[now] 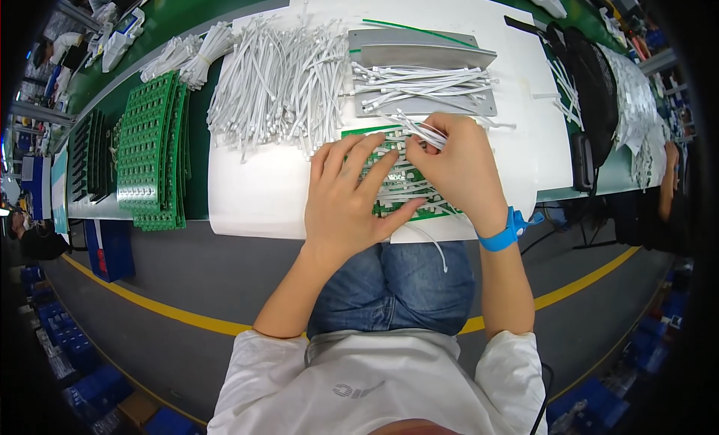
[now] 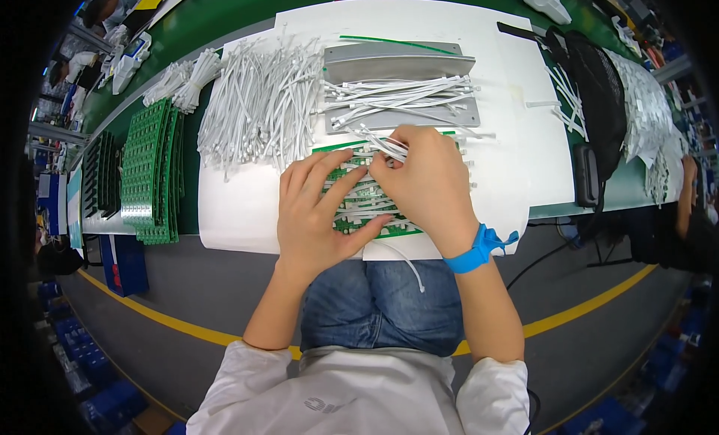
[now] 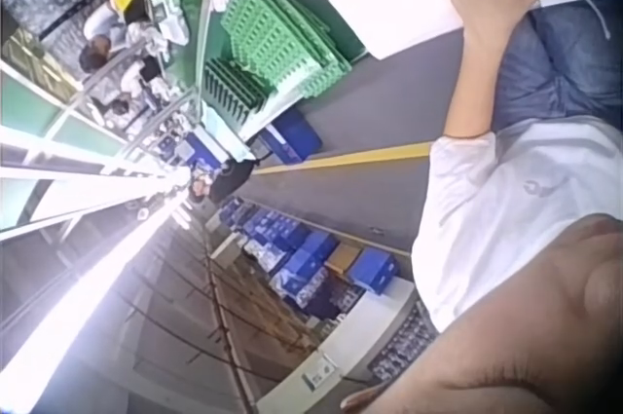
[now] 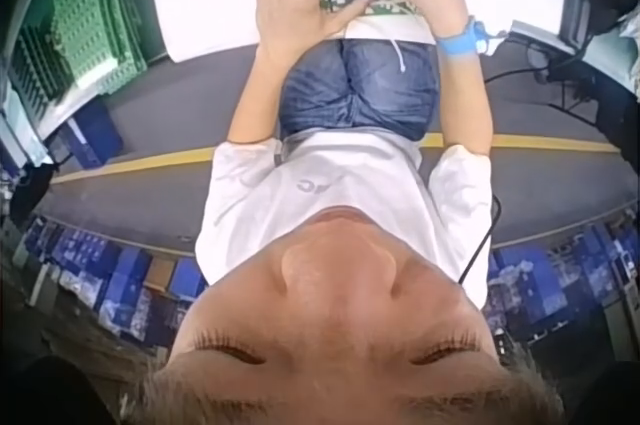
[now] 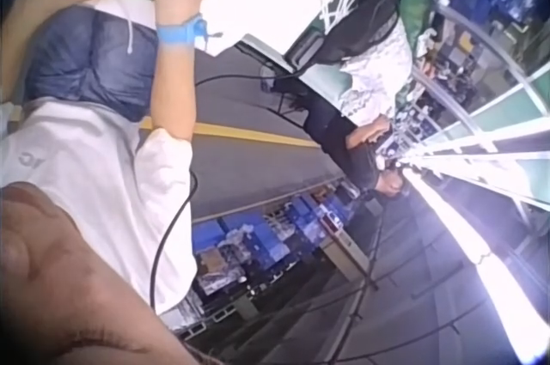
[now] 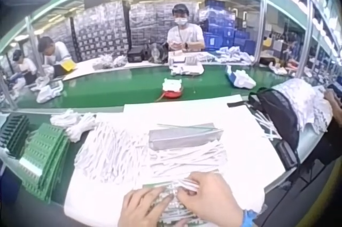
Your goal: The person inserts and secures small electronic components onto a printed circuit board by hand, working at an assembly station.
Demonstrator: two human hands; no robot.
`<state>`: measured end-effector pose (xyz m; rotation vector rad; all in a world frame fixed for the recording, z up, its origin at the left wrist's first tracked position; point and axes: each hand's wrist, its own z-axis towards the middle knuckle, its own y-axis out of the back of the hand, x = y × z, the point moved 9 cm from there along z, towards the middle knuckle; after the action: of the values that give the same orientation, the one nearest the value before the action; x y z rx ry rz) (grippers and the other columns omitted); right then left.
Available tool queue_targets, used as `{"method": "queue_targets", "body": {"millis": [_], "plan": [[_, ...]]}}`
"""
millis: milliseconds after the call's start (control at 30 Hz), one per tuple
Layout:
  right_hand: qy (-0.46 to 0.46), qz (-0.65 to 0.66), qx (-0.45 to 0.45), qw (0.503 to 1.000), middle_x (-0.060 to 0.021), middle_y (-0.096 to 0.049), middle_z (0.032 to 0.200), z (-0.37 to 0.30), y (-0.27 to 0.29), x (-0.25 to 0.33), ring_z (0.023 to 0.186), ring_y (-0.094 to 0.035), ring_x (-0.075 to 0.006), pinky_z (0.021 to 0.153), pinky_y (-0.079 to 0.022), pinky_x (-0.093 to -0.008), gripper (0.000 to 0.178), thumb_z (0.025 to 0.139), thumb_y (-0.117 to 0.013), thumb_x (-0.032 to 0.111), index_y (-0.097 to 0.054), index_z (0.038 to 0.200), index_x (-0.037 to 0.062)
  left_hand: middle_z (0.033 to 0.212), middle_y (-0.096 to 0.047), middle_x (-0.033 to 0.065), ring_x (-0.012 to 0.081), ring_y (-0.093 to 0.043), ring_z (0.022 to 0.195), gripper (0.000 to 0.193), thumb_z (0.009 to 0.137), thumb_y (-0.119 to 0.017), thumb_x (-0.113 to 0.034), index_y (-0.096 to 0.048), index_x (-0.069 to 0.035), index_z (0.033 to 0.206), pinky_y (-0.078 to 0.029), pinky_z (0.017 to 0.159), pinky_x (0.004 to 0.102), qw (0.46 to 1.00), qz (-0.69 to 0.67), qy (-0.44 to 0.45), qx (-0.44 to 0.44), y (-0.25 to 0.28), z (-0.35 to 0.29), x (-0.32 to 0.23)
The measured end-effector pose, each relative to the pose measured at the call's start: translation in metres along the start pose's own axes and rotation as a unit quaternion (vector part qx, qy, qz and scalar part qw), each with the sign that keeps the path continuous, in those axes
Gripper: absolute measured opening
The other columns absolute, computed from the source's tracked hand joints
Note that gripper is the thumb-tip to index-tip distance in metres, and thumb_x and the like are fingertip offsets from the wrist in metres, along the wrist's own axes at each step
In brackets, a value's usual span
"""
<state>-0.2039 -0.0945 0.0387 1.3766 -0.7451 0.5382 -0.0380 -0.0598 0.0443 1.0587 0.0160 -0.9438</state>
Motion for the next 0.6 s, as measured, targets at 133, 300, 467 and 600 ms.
{"method": "queue_targets", "body": {"millis": [133,300,467,600], "plan": [[-0.002,0.018,-0.005,1.0,-0.0206,-0.074,0.08,-0.006,0.004,0.0,0.072,-0.073,-0.038,0.066,-0.056,-0.0451,0.022,0.082,-0.08,0.017,-0.075,0.087,-0.0034,0.138,-0.067,0.0094,0.0329,-0.061,0.126,0.062,0.071,-0.095,-0.043,-0.077,-0.01,0.121,-0.044,0.106,0.0474,1.0,0.003,-0.005,-0.009,0.002,0.001,-0.001],[0.03,-0.023,-0.039,0.999,-0.0219,-0.073,0.079,-0.008,0.001,0.008,0.071,-0.072,-0.0404,0.065,-0.055,-0.0462,0.022,0.082,-0.079,0.016,-0.076,0.087,-0.0043,0.14,-0.062,0.0139,0.036,-0.059,0.126,0.062,0.076,-0.092,-0.046,-0.074,-0.007,0.121,-0.041,0.111,0.0529,1.0,-0.003,-0.005,0.0,0.0,0.0,0.0],[0.004,-0.008,-0.026,1.0,-0.0229,-0.07,0.072,-0.011,0.003,0.007,0.066,-0.07,-0.0415,0.062,-0.054,-0.0469,0.021,0.083,-0.079,0.016,-0.075,0.084,-0.0046,0.14,-0.063,0.0146,0.0353,-0.06,0.124,0.061,0.074,-0.093,-0.044,-0.075,-0.009,0.12,-0.042,0.108,0.0505,1.0,-0.008,-0.004,-0.004,0.002,0.001,0.0],[-0.015,0.025,-0.022,0.999,-0.0229,-0.069,0.07,-0.01,0.001,0.0,0.064,-0.069,-0.0412,0.06,-0.052,-0.0465,0.023,0.085,-0.079,0.017,-0.073,0.081,-0.0049,0.14,-0.064,0.0148,0.0349,-0.061,0.122,0.06,0.071,-0.095,-0.041,-0.077,-0.009,0.118,-0.043,0.105,0.048,1.0,-0.009,-0.007,-0.014,0.002,0.001,-0.001]]}}
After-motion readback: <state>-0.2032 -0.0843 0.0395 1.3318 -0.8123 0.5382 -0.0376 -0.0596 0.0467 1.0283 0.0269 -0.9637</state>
